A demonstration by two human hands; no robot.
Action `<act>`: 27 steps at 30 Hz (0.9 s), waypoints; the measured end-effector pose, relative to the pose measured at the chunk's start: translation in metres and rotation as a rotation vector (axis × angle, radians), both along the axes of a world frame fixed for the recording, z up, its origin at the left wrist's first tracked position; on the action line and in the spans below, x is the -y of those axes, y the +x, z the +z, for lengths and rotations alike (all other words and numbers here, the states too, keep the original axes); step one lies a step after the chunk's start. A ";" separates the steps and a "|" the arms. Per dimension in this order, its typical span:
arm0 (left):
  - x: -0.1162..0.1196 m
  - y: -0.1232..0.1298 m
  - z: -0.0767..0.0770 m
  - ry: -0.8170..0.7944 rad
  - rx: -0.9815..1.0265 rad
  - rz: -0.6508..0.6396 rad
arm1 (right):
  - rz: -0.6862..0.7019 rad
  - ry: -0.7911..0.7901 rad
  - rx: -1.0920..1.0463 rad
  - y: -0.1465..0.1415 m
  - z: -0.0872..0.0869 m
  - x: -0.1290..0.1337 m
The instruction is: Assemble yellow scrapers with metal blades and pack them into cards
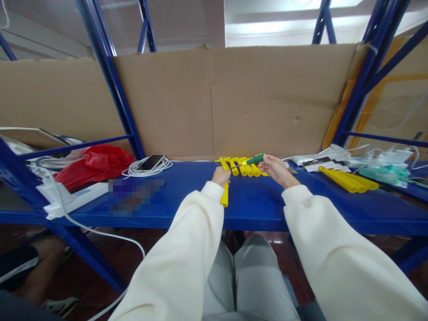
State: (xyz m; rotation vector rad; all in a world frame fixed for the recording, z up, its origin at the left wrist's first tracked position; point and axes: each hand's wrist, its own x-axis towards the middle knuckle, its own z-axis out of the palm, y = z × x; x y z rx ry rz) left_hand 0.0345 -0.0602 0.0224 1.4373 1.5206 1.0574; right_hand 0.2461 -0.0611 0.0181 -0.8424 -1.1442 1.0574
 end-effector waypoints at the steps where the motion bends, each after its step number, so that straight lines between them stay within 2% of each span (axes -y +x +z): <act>1: 0.000 0.000 0.000 0.000 -0.001 -0.001 | -0.010 0.001 0.003 0.001 -0.001 -0.001; 13: -0.003 0.000 -0.001 0.017 -0.024 -0.011 | -0.092 -0.066 0.007 0.001 0.000 -0.003; 24: -0.003 0.000 -0.002 0.010 -0.027 -0.001 | 0.036 0.014 -0.014 0.004 -0.002 -0.004; 27: -0.002 0.000 -0.002 0.007 -0.029 -0.001 | 0.020 0.007 -0.007 0.004 -0.003 -0.005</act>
